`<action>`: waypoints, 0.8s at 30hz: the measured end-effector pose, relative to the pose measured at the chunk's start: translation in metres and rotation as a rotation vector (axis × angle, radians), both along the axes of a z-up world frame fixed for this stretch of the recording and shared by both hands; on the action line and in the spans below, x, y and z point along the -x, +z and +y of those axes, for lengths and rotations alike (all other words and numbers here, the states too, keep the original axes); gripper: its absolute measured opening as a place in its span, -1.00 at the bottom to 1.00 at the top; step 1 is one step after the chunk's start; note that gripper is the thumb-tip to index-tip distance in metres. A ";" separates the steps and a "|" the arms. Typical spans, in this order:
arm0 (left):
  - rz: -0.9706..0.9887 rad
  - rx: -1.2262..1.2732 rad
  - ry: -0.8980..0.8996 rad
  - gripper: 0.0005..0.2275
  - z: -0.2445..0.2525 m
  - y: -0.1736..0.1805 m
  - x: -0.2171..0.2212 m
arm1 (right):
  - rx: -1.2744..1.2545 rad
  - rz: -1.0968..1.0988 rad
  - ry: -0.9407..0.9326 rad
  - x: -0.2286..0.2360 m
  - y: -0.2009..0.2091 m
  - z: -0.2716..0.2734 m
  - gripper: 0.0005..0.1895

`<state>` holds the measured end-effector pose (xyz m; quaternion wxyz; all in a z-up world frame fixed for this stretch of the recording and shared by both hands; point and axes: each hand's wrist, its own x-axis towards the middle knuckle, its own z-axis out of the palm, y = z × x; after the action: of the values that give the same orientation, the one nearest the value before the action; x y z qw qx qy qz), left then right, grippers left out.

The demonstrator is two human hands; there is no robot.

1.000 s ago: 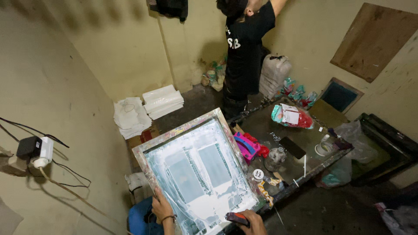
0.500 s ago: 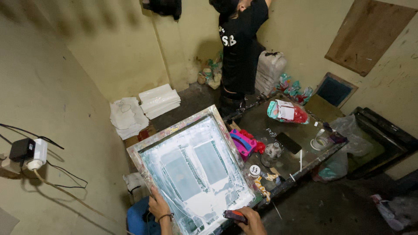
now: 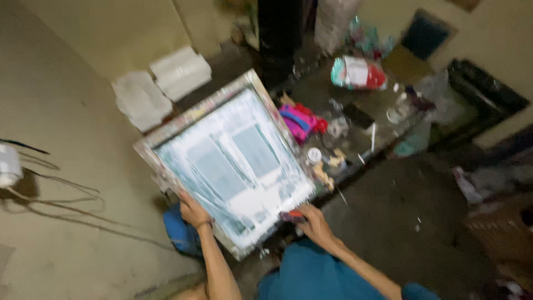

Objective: The person uses a squeegee to spread white ink across a screen printing frame placed on a workbench. They repeatedly pull the squeegee across the screen to ensure even coverage of the ink.

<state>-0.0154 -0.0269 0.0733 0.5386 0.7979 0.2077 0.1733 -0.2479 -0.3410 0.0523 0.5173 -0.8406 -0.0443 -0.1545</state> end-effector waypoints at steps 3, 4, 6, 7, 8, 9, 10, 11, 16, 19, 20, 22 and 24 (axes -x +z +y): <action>-0.017 0.065 -0.038 -0.39 0.005 -0.008 0.011 | 0.076 0.158 -0.115 0.008 -0.014 0.007 -0.61; -0.004 0.061 -0.037 -0.39 0.007 -0.009 0.010 | 0.073 0.172 -0.113 0.010 -0.012 0.009 -0.61; -0.034 0.040 -0.050 -0.43 0.010 -0.011 0.006 | 0.102 0.167 -0.150 0.010 -0.009 0.010 -0.61; -0.026 0.036 -0.050 -0.43 0.008 -0.008 0.008 | 0.098 0.175 -0.150 0.013 -0.004 0.010 -0.61; -0.006 0.047 -0.039 -0.41 0.007 -0.005 0.009 | 0.074 0.229 -0.144 0.014 0.002 0.010 -0.58; 0.015 0.059 -0.027 -0.39 0.006 -0.001 0.011 | 0.050 0.282 -0.138 0.015 0.008 0.009 -0.55; 0.019 0.055 -0.027 -0.39 0.007 -0.004 0.009 | 0.046 0.286 -0.137 0.016 0.011 0.010 -0.55; 0.018 0.052 -0.022 -0.40 0.009 -0.007 0.008 | 0.066 0.298 -0.144 0.016 0.015 0.010 -0.57; 0.011 0.043 -0.030 -0.39 0.010 -0.009 0.004 | 0.075 0.287 -0.171 0.016 0.014 0.008 -0.59; -0.005 0.047 -0.023 -0.36 0.009 -0.007 0.002 | 0.065 0.309 -0.178 0.014 0.023 0.008 -0.60; 0.014 0.059 -0.022 -0.36 0.009 -0.006 0.003 | 0.048 0.306 -0.166 0.014 0.034 0.009 -0.58; 0.036 0.072 -0.017 -0.35 0.011 -0.010 0.003 | 0.033 0.305 -0.151 0.013 0.041 0.009 -0.56; 0.041 0.043 -0.058 -0.36 0.016 -0.019 0.000 | 0.039 0.299 -0.145 0.012 0.034 0.008 -0.57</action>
<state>-0.0156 -0.0110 0.0541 0.5559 0.7954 0.1991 0.1366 -0.2603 -0.3335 0.0864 0.4891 -0.8651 0.0910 -0.0639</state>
